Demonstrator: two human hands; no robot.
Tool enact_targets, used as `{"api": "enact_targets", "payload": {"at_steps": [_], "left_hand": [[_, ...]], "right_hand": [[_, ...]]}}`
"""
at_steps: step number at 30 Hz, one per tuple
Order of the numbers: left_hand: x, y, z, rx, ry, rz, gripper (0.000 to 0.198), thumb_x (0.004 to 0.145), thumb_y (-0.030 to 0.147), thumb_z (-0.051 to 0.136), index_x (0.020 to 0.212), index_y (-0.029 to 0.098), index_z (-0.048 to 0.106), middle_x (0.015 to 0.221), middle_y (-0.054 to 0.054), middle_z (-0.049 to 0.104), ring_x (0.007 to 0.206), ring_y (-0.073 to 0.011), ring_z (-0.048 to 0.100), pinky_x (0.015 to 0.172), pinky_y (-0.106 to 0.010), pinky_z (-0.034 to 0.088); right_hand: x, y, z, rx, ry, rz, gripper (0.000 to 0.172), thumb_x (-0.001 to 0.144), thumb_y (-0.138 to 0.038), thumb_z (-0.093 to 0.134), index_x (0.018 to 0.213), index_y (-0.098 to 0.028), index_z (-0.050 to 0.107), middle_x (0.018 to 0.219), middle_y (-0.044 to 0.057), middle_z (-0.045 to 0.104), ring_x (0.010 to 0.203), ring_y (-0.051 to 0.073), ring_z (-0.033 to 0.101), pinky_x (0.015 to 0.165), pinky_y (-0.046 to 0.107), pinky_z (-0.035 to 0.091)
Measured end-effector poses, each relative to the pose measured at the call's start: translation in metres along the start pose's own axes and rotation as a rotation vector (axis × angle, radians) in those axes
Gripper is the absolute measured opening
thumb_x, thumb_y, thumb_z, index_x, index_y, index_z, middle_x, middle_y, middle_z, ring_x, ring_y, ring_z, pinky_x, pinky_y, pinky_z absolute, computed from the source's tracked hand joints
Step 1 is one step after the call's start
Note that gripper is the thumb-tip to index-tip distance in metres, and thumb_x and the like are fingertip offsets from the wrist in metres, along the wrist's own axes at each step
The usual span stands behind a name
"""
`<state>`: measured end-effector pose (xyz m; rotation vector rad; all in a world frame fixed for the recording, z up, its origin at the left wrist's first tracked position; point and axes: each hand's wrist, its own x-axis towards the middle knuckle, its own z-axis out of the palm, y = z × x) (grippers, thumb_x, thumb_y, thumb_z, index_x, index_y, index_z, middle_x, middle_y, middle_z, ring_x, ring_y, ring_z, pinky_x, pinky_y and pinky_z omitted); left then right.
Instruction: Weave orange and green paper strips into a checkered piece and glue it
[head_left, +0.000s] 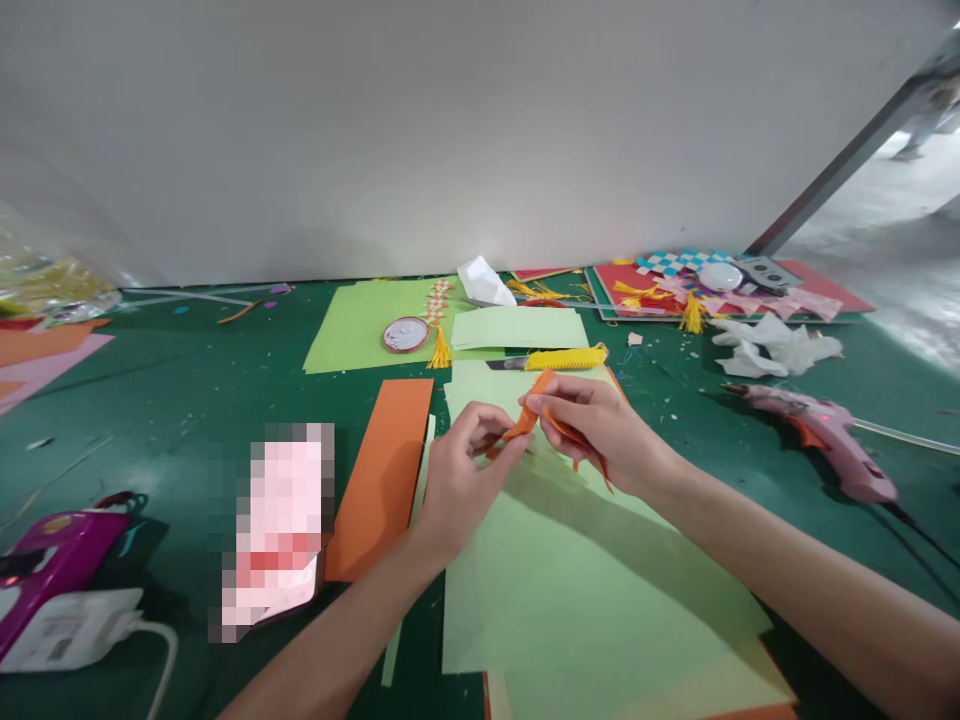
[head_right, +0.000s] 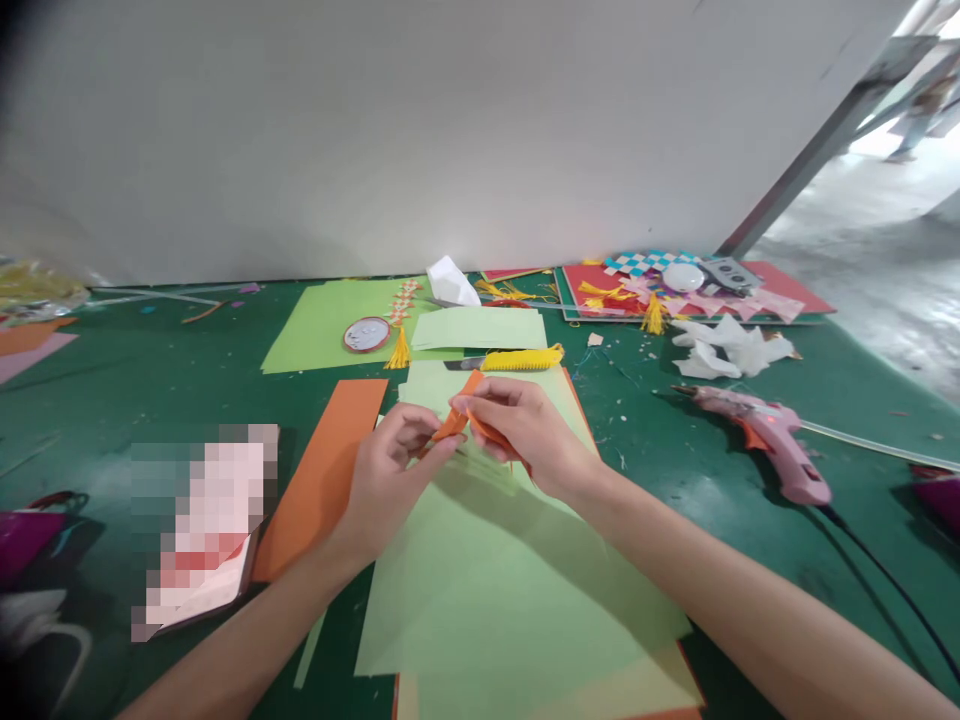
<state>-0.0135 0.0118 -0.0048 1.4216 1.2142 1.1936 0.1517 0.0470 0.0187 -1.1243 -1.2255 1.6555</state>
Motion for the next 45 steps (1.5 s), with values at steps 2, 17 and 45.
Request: {"api": "enact_targets", "payload": {"at_steps": [2, 17, 45], "left_hand": [[0.0, 0.0, 0.0, -0.008, 0.002, -0.005, 0.016, 0.081, 0.027, 0.068, 0.081, 0.022, 0.054, 0.074, 0.004, 0.06, 0.069, -0.0104, 0.06, 0.064, -0.019, 0.044], [-0.001, 0.003, 0.001, -0.056, -0.03, -0.075, 0.019, 0.081, 0.034, 0.069, 0.081, 0.021, 0.055, 0.067, 0.005, 0.061, 0.06, -0.0088, 0.055, 0.053, -0.018, 0.036], [0.011, -0.008, 0.0, -0.364, 0.003, -0.369, 0.022, 0.075, 0.032, 0.074, 0.075, 0.018, 0.057, 0.074, 0.004, 0.057, 0.067, -0.0092, 0.059, 0.073, -0.026, 0.056]], "right_hand": [[-0.001, 0.0, 0.001, 0.009, -0.004, 0.001, 0.016, 0.081, -0.033, 0.066, 0.077, -0.017, 0.064, 0.049, -0.006, 0.049, 0.037, 0.003, 0.034, 0.038, 0.019, 0.024], [0.002, -0.005, -0.003, 0.008, 0.059, -0.022, 0.022, 0.081, -0.036, 0.068, 0.073, -0.016, 0.061, 0.048, -0.006, 0.048, 0.037, 0.003, 0.034, 0.037, 0.02, 0.019], [0.007, -0.031, -0.034, -0.158, 0.111, -0.048, 0.044, 0.081, -0.037, 0.064, 0.122, -0.023, 0.056, 0.09, 0.002, 0.059, 0.069, 0.011, 0.048, 0.06, 0.025, 0.038]]}}
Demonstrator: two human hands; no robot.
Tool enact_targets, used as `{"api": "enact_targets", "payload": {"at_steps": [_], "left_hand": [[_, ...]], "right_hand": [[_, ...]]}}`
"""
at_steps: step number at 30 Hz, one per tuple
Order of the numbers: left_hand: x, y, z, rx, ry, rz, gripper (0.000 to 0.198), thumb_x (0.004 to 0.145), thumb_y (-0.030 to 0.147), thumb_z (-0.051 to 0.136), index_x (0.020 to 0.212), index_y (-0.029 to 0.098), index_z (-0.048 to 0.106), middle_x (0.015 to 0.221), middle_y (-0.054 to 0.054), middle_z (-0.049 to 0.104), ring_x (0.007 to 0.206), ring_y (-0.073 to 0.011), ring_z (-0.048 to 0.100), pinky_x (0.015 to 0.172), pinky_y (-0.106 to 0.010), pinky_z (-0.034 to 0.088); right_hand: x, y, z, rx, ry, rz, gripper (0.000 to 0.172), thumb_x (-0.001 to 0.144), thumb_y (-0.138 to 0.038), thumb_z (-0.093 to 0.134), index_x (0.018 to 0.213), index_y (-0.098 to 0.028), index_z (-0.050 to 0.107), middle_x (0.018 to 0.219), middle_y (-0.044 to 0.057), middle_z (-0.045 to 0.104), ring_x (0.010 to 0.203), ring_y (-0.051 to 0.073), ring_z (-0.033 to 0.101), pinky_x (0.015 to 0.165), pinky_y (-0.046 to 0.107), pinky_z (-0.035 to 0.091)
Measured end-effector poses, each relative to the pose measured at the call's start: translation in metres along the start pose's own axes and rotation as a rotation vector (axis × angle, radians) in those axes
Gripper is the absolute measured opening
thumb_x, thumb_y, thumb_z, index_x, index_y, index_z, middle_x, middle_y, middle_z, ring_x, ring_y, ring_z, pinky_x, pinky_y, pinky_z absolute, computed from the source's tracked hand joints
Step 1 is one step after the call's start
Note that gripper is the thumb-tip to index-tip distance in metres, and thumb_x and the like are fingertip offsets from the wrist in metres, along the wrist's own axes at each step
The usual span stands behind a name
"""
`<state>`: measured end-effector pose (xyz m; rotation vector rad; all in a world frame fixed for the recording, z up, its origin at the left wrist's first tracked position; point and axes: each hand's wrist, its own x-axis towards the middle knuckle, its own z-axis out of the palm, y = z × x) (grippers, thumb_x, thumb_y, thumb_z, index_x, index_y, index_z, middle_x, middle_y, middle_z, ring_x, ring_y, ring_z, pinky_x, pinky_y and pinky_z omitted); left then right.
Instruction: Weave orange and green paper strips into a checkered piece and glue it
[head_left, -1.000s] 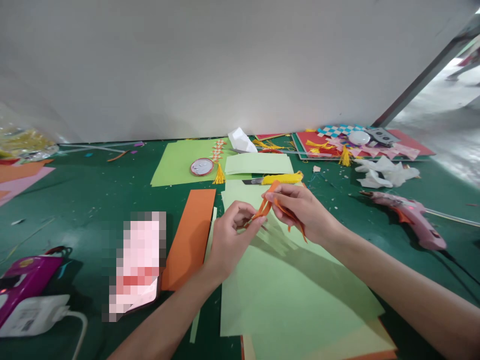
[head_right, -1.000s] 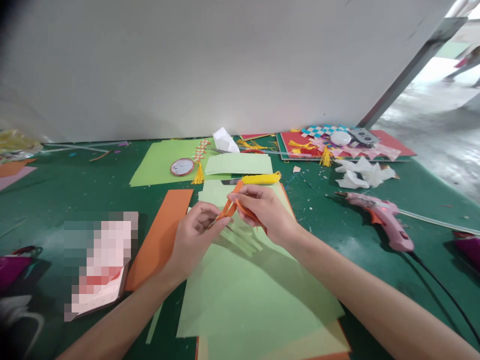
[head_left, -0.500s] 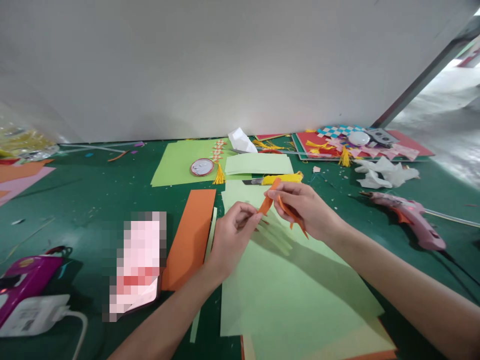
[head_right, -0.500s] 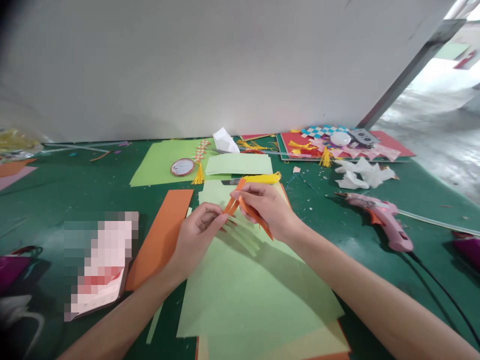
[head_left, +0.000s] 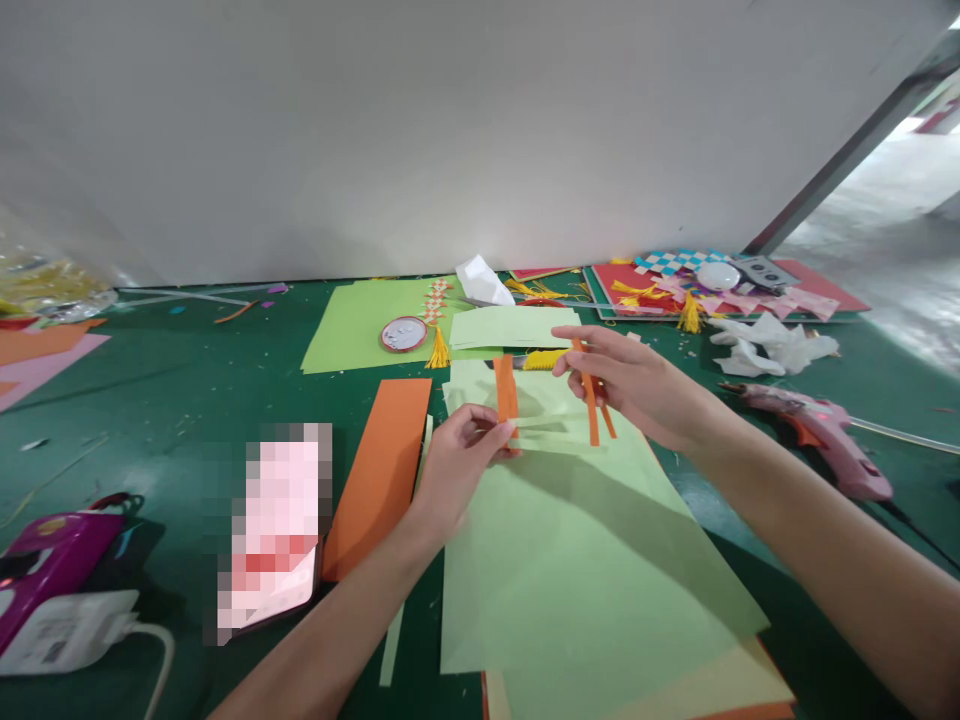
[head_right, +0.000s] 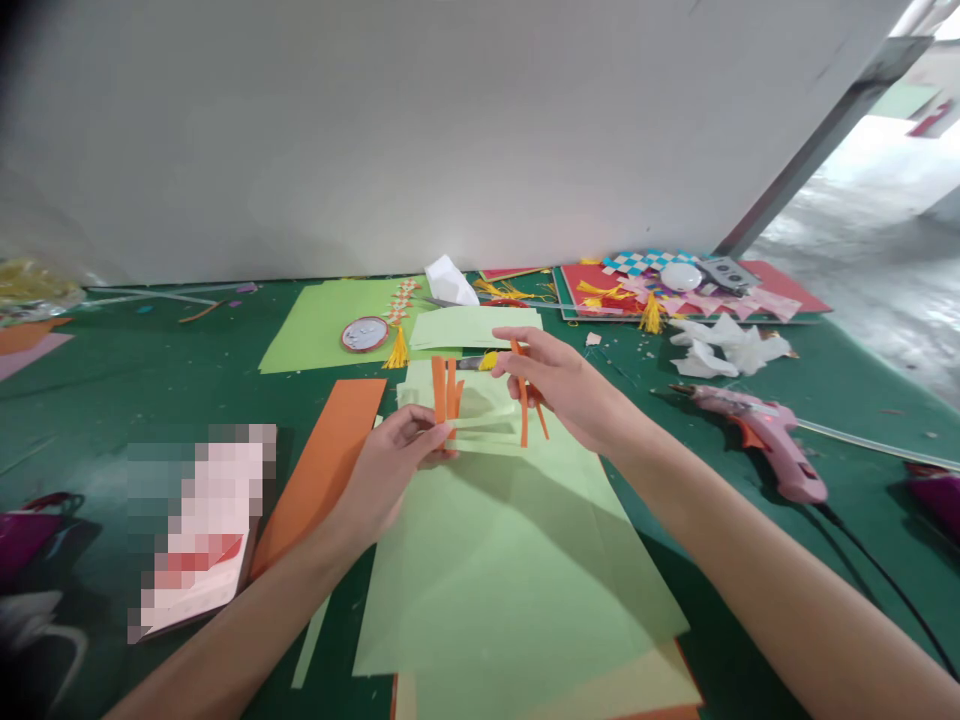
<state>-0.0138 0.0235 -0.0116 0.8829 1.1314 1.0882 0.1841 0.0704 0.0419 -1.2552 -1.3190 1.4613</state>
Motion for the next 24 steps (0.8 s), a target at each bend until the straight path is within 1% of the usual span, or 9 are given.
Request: {"api": "enact_targets", "payload": {"at_steps": [2, 4, 6, 9, 12, 15, 18, 22, 24], "left_hand": [[0.0, 0.002, 0.0, -0.067, -0.005, -0.03, 0.023, 0.073, 0.03, 0.076, 0.075, 0.017, 0.057, 0.073, 0.004, 0.056, 0.065, -0.0083, 0.058, 0.074, -0.027, 0.055], [-0.001, 0.005, 0.0, -0.108, 0.002, -0.018, 0.023, 0.072, 0.028, 0.077, 0.075, 0.017, 0.057, 0.072, 0.004, 0.056, 0.067, -0.0085, 0.057, 0.072, -0.026, 0.054], [-0.001, 0.007, 0.0, -0.123, 0.03, 0.015, 0.022, 0.072, 0.027, 0.078, 0.077, 0.018, 0.058, 0.07, 0.005, 0.056, 0.068, -0.0089, 0.057, 0.069, -0.024, 0.052], [0.002, 0.007, -0.002, -0.18, 0.097, 0.045, 0.024, 0.072, 0.026, 0.078, 0.083, 0.018, 0.059, 0.072, 0.004, 0.061, 0.068, -0.0082, 0.058, 0.066, -0.022, 0.05], [0.007, 0.004, -0.004, -0.313, 0.163, 0.042, 0.027, 0.068, 0.023, 0.081, 0.084, 0.017, 0.059, 0.076, 0.003, 0.064, 0.072, -0.0077, 0.061, 0.071, -0.022, 0.051], [0.009, 0.003, -0.005, -0.41, 0.198, 0.041, 0.028, 0.065, 0.018, 0.082, 0.08, 0.016, 0.058, 0.076, 0.003, 0.063, 0.075, -0.0081, 0.063, 0.078, -0.023, 0.052], [0.008, 0.004, -0.004, -0.413, 0.162, 0.044, 0.025, 0.066, 0.016, 0.082, 0.078, 0.015, 0.059, 0.074, 0.003, 0.062, 0.075, -0.0081, 0.063, 0.078, -0.022, 0.053], [0.005, 0.005, -0.002, -0.348, 0.084, 0.04, 0.023, 0.068, 0.017, 0.08, 0.085, 0.015, 0.064, 0.083, 0.001, 0.065, 0.078, -0.0084, 0.062, 0.077, -0.022, 0.053], [0.004, 0.005, -0.001, -0.333, 0.063, 0.03, 0.023, 0.068, 0.017, 0.08, 0.086, 0.015, 0.065, 0.084, 0.0, 0.066, 0.079, -0.0095, 0.062, 0.078, -0.024, 0.053]], "right_hand": [[0.001, -0.002, -0.003, -0.036, 0.006, -0.01, 0.039, 0.078, -0.031, 0.065, 0.115, -0.02, 0.061, 0.087, 0.002, 0.058, 0.067, 0.01, 0.046, 0.058, 0.025, 0.035], [0.001, -0.004, -0.005, -0.073, -0.003, -0.018, 0.035, 0.076, -0.028, 0.065, 0.11, -0.018, 0.063, 0.085, 0.002, 0.058, 0.065, 0.01, 0.045, 0.054, 0.024, 0.032], [0.001, -0.005, -0.008, -0.129, -0.046, -0.026, 0.034, 0.076, -0.028, 0.064, 0.109, -0.018, 0.064, 0.084, 0.002, 0.059, 0.063, 0.01, 0.045, 0.053, 0.024, 0.032], [0.001, -0.007, -0.012, -0.258, -0.106, -0.028, 0.032, 0.079, -0.032, 0.064, 0.108, -0.018, 0.065, 0.07, 0.0, 0.058, 0.055, 0.009, 0.042, 0.052, 0.025, 0.032], [0.002, -0.006, -0.014, -0.343, -0.081, -0.04, 0.029, 0.081, -0.036, 0.063, 0.104, -0.019, 0.066, 0.058, -0.004, 0.05, 0.05, 0.008, 0.037, 0.048, 0.024, 0.029], [0.002, -0.003, -0.011, -0.375, -0.102, -0.027, 0.027, 0.081, -0.037, 0.063, 0.1, -0.017, 0.065, 0.055, -0.004, 0.049, 0.049, 0.007, 0.037, 0.046, 0.023, 0.027], [0.001, 0.0, -0.005, -0.375, -0.146, 0.0, 0.03, 0.082, -0.035, 0.061, 0.105, -0.016, 0.064, 0.062, -0.002, 0.056, 0.051, 0.008, 0.041, 0.047, 0.023, 0.031], [0.001, 0.001, -0.002, -0.384, -0.196, -0.016, 0.028, 0.084, -0.031, 0.058, 0.108, -0.017, 0.062, 0.071, 0.001, 0.061, 0.057, 0.01, 0.048, 0.049, 0.022, 0.036], [0.0, 0.001, -0.004, -0.419, -0.21, -0.013, 0.034, 0.084, -0.031, 0.06, 0.115, -0.017, 0.06, 0.073, 0.002, 0.063, 0.058, 0.01, 0.051, 0.048, 0.022, 0.036]]}}
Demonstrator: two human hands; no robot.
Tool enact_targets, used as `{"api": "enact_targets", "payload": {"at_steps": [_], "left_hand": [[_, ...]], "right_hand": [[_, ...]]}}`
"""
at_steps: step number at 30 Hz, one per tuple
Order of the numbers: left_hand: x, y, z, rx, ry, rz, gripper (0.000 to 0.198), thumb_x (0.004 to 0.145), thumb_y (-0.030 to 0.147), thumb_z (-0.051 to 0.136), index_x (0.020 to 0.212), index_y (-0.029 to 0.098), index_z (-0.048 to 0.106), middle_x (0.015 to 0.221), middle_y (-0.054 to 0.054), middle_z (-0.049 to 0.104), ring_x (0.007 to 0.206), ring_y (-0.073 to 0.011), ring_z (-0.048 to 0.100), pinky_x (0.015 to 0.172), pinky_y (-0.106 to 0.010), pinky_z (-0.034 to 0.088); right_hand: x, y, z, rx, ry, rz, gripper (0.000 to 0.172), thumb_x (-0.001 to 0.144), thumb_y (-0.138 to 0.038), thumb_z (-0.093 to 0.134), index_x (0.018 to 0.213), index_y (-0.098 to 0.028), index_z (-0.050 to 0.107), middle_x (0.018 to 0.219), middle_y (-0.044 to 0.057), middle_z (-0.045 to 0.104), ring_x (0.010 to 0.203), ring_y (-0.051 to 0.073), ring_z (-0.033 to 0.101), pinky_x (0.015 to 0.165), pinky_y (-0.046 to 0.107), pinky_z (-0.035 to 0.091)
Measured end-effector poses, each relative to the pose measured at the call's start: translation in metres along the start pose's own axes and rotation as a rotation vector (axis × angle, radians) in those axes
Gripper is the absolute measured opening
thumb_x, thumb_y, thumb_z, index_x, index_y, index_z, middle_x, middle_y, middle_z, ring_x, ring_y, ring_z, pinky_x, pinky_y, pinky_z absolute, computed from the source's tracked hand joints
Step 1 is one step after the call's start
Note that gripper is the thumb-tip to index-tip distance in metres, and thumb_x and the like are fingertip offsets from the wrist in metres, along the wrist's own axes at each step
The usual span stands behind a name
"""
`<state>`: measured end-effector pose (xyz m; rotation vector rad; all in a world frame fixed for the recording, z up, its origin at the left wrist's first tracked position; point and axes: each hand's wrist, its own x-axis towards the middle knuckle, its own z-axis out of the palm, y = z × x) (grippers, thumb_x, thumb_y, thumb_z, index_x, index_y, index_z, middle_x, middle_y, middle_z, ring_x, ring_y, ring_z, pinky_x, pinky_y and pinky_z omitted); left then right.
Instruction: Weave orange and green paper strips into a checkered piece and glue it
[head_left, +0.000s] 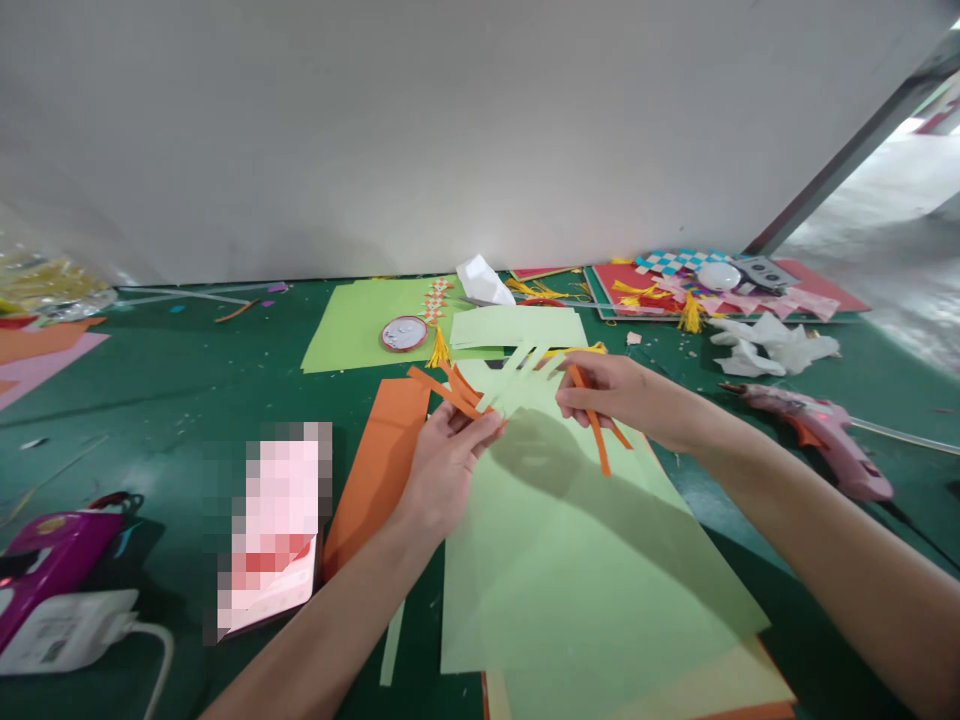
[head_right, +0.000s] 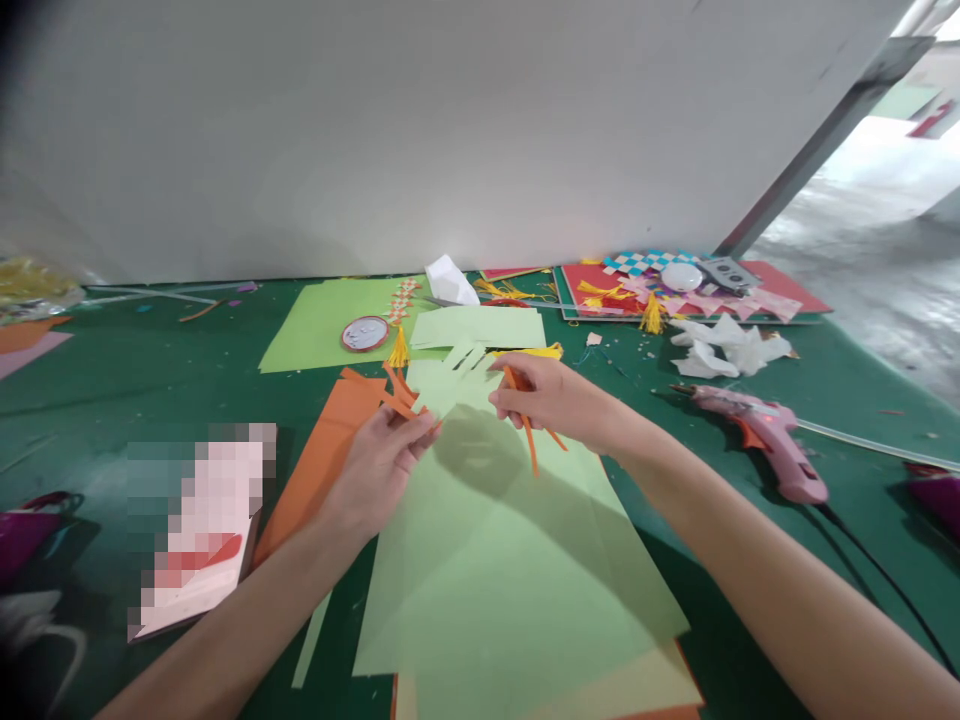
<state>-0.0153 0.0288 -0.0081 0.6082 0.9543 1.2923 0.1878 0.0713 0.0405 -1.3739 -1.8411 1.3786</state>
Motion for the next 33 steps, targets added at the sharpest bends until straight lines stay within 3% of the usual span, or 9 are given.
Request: {"api": "enact_targets", "payload": {"at_steps": [4, 7, 13, 18, 24, 29, 33], "left_hand": [[0.0, -0.001, 0.0, 0.029, 0.003, 0.002, 0.022, 0.066, 0.018, 0.081, 0.081, 0.014, 0.066, 0.08, -0.002, 0.067, 0.079, -0.0125, 0.063, 0.081, -0.028, 0.052], [0.0, -0.002, -0.001, 0.039, -0.011, 0.008, 0.022, 0.066, 0.018, 0.08, 0.082, 0.014, 0.065, 0.081, -0.001, 0.068, 0.078, -0.0124, 0.063, 0.081, -0.028, 0.051], [-0.002, -0.001, -0.001, 0.027, -0.002, -0.018, 0.029, 0.067, 0.015, 0.079, 0.088, 0.016, 0.06, 0.075, 0.001, 0.068, 0.073, -0.0109, 0.065, 0.084, -0.029, 0.05], [-0.003, 0.001, 0.002, 0.027, 0.007, -0.046, 0.033, 0.064, 0.012, 0.08, 0.09, 0.016, 0.061, 0.081, 0.0, 0.071, 0.08, -0.0131, 0.067, 0.09, -0.032, 0.049], [-0.002, -0.001, 0.0, 0.042, -0.018, -0.034, 0.031, 0.065, 0.015, 0.08, 0.091, 0.018, 0.063, 0.085, -0.001, 0.072, 0.086, -0.0143, 0.067, 0.091, -0.032, 0.049], [-0.001, -0.003, -0.001, 0.034, -0.002, -0.047, 0.024, 0.067, 0.015, 0.079, 0.085, 0.015, 0.065, 0.081, -0.002, 0.071, 0.08, -0.0144, 0.067, 0.091, -0.033, 0.049], [-0.002, -0.002, -0.001, 0.017, -0.037, -0.012, 0.015, 0.071, 0.017, 0.076, 0.081, 0.015, 0.065, 0.08, 0.0, 0.067, 0.076, -0.0117, 0.064, 0.085, -0.03, 0.051]], "right_hand": [[-0.001, 0.003, -0.003, 0.002, -0.008, 0.023, 0.059, 0.081, -0.034, 0.065, 0.135, -0.022, 0.047, 0.074, 0.0, 0.063, 0.055, 0.01, 0.051, 0.048, 0.023, 0.037], [0.0, 0.004, -0.003, 0.035, 0.025, 0.036, 0.066, 0.079, -0.038, 0.068, 0.139, -0.024, 0.043, 0.077, 0.0, 0.063, 0.058, 0.011, 0.053, 0.048, 0.023, 0.038], [0.0, 0.001, -0.001, 0.082, -0.053, 0.011, 0.046, 0.08, -0.028, 0.066, 0.125, -0.021, 0.057, 0.083, 0.002, 0.066, 0.064, 0.012, 0.059, 0.065, 0.028, 0.049], [-0.001, -0.002, -0.002, 0.127, -0.033, -0.028, 0.032, 0.074, -0.022, 0.068, 0.105, -0.02, 0.068, 0.085, 0.002, 0.067, 0.076, 0.015, 0.064, 0.075, 0.031, 0.051], [-0.003, -0.005, -0.006, 0.171, -0.025, -0.028, 0.037, 0.069, -0.024, 0.073, 0.106, -0.023, 0.07, 0.1, 0.005, 0.069, 0.093, 0.021, 0.066, 0.077, 0.032, 0.053], [-0.004, -0.007, -0.012, 0.125, -0.045, 0.048, 0.043, 0.065, -0.016, 0.075, 0.107, -0.027, 0.072, 0.112, 0.006, 0.07, 0.105, 0.029, 0.065, 0.061, 0.026, 0.053], [-0.003, -0.003, -0.015, 0.092, -0.02, 0.023, 0.049, 0.062, -0.013, 0.077, 0.107, -0.03, 0.073, 0.122, 0.004, 0.067, 0.115, 0.035, 0.059, 0.068, 0.032, 0.056]]}}
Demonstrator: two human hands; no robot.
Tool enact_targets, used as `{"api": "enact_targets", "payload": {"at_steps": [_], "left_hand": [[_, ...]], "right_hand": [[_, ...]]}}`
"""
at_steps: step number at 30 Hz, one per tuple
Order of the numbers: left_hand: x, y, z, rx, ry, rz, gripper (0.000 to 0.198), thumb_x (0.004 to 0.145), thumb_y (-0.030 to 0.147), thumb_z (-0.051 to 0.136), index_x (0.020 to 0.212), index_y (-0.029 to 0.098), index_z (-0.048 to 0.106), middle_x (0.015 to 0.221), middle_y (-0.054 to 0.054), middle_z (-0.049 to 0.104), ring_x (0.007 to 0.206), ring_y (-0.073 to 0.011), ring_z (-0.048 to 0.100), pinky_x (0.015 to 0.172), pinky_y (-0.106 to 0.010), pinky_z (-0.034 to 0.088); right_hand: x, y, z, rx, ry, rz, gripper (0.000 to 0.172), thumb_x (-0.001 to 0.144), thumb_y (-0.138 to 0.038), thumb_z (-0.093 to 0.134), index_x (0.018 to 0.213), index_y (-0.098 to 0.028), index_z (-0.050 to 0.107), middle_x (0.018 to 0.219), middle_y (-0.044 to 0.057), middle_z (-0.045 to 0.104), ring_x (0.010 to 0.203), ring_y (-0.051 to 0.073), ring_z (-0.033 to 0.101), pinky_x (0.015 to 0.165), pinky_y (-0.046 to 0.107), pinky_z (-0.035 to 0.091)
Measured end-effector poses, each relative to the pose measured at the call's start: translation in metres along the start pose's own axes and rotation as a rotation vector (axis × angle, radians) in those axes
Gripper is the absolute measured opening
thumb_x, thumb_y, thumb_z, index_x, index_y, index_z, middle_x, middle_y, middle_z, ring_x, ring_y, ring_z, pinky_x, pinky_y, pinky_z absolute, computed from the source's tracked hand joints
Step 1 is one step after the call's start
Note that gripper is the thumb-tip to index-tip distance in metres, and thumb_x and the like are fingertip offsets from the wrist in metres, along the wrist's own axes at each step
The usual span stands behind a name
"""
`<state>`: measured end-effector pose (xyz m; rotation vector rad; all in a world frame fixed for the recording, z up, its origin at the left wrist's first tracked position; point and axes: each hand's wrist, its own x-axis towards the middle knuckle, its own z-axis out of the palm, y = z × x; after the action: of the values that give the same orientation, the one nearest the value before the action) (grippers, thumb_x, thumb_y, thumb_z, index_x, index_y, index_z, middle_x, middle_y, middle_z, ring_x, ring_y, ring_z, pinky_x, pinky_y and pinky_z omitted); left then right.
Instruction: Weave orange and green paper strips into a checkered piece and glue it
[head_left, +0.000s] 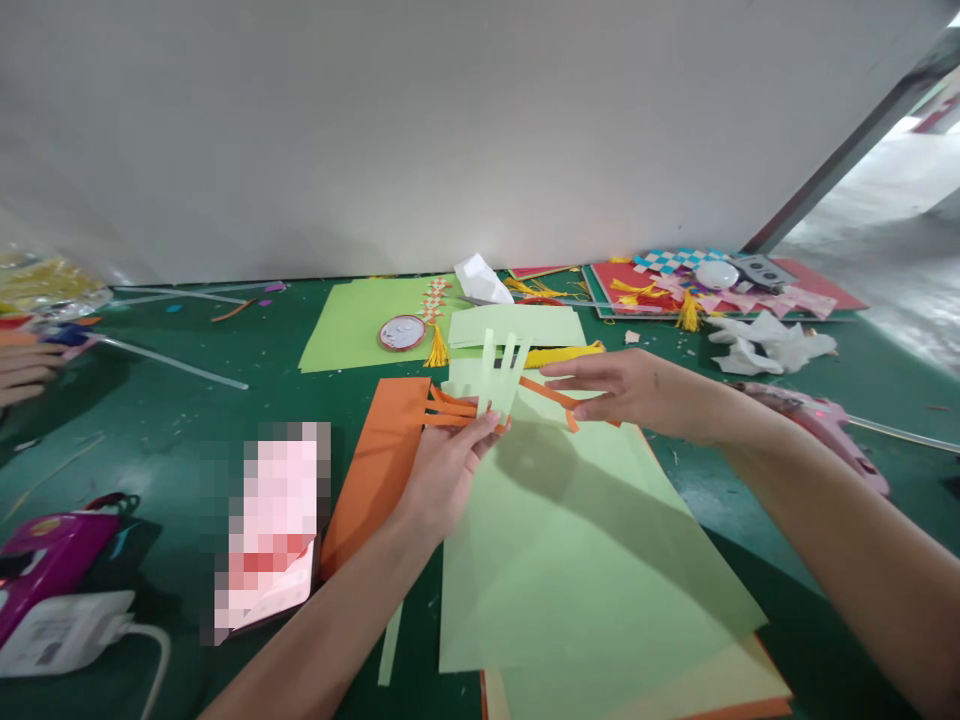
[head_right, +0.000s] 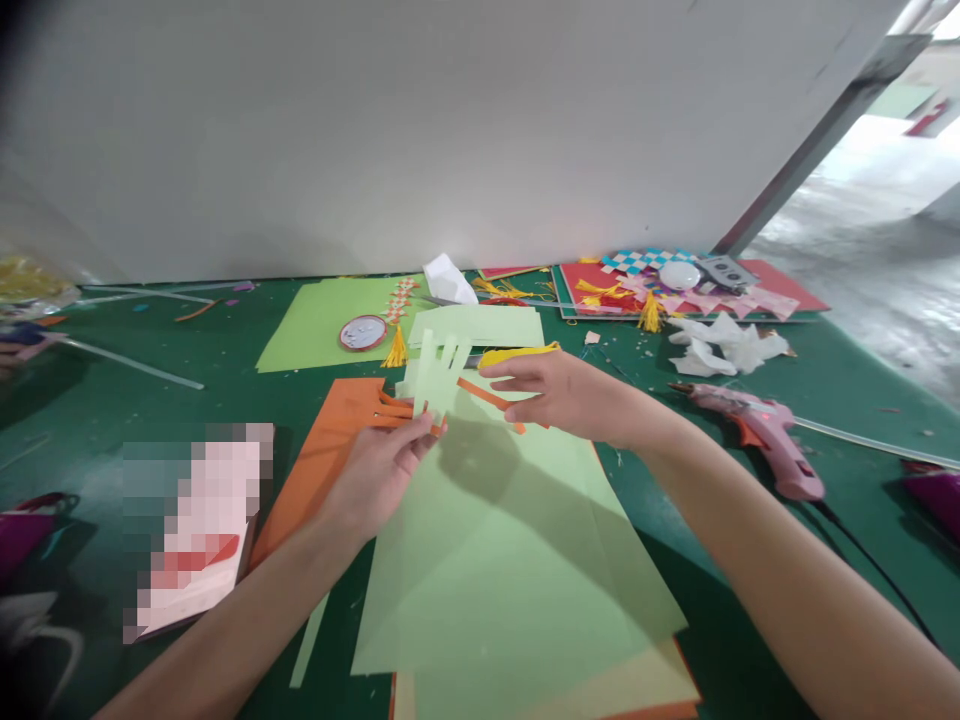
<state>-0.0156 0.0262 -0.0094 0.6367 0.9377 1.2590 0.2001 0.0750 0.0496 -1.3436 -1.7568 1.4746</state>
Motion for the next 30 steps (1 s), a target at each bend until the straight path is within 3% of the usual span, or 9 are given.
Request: {"api": "enact_targets", "payload": {"at_steps": [3, 6, 11, 15, 17, 23, 30], "left_hand": [[0.0, 0.0, 0.0, 0.01, -0.029, 0.006, 0.013, 0.073, 0.017, 0.075, 0.082, 0.015, 0.066, 0.083, 0.0, 0.065, 0.076, -0.0106, 0.062, 0.083, -0.028, 0.051], [0.0, 0.0, 0.0, 0.013, -0.024, 0.016, 0.011, 0.073, 0.017, 0.076, 0.079, 0.015, 0.067, 0.081, 0.0, 0.064, 0.076, -0.0101, 0.061, 0.083, -0.028, 0.051], [0.001, -0.001, 0.0, 0.014, -0.013, -0.002, 0.01, 0.072, 0.017, 0.076, 0.077, 0.015, 0.067, 0.079, 0.0, 0.065, 0.077, -0.011, 0.061, 0.084, -0.028, 0.051], [0.002, -0.002, -0.002, 0.008, -0.017, -0.003, 0.011, 0.072, 0.018, 0.077, 0.076, 0.013, 0.068, 0.081, -0.002, 0.066, 0.078, -0.0116, 0.061, 0.084, -0.029, 0.051], [0.002, -0.002, -0.002, -0.001, -0.013, -0.013, 0.012, 0.071, 0.018, 0.078, 0.075, 0.013, 0.067, 0.08, -0.002, 0.065, 0.077, -0.0112, 0.06, 0.084, -0.029, 0.05], [0.001, -0.001, 0.0, -0.018, -0.024, -0.032, 0.012, 0.073, 0.02, 0.077, 0.076, 0.014, 0.067, 0.079, 0.0, 0.063, 0.077, -0.0108, 0.061, 0.086, -0.029, 0.049], [0.0, 0.0, -0.001, 0.002, -0.04, -0.031, 0.013, 0.075, 0.022, 0.076, 0.08, 0.014, 0.067, 0.085, -0.001, 0.064, 0.081, -0.0112, 0.061, 0.087, -0.029, 0.049]], "right_hand": [[0.0, 0.002, -0.002, -0.002, 0.009, -0.032, 0.05, 0.063, -0.014, 0.077, 0.11, -0.03, 0.072, 0.121, 0.004, 0.067, 0.115, 0.032, 0.06, 0.08, 0.037, 0.057], [-0.002, 0.002, -0.004, -0.026, -0.067, -0.018, 0.052, 0.069, -0.019, 0.073, 0.12, -0.028, 0.067, 0.098, 0.004, 0.075, 0.099, 0.024, 0.068, 0.086, 0.037, 0.054], [-0.004, -0.002, -0.008, -0.106, -0.009, -0.031, 0.034, 0.072, -0.024, 0.071, 0.106, -0.023, 0.072, 0.078, 0.003, 0.075, 0.069, 0.019, 0.069, 0.07, 0.033, 0.056], [-0.005, -0.007, -0.007, -0.106, 0.049, -0.012, 0.018, 0.076, -0.033, 0.069, 0.086, -0.019, 0.071, 0.078, 0.005, 0.074, 0.07, 0.018, 0.069, 0.067, 0.03, 0.055], [-0.006, -0.009, -0.003, -0.078, 0.063, -0.014, 0.018, 0.079, -0.036, 0.066, 0.079, -0.018, 0.069, 0.078, 0.005, 0.074, 0.071, 0.017, 0.07, 0.066, 0.027, 0.055], [-0.002, -0.006, 0.013, 0.003, 0.075, -0.039, 0.024, 0.08, -0.04, 0.066, 0.079, -0.017, 0.068, 0.075, 0.006, 0.073, 0.067, 0.016, 0.069, 0.06, 0.025, 0.053], [0.002, 0.001, 0.02, 0.062, 0.07, 0.039, 0.021, 0.081, -0.036, 0.065, 0.077, -0.015, 0.065, 0.072, 0.006, 0.073, 0.064, 0.015, 0.069, 0.063, 0.026, 0.057]]}}
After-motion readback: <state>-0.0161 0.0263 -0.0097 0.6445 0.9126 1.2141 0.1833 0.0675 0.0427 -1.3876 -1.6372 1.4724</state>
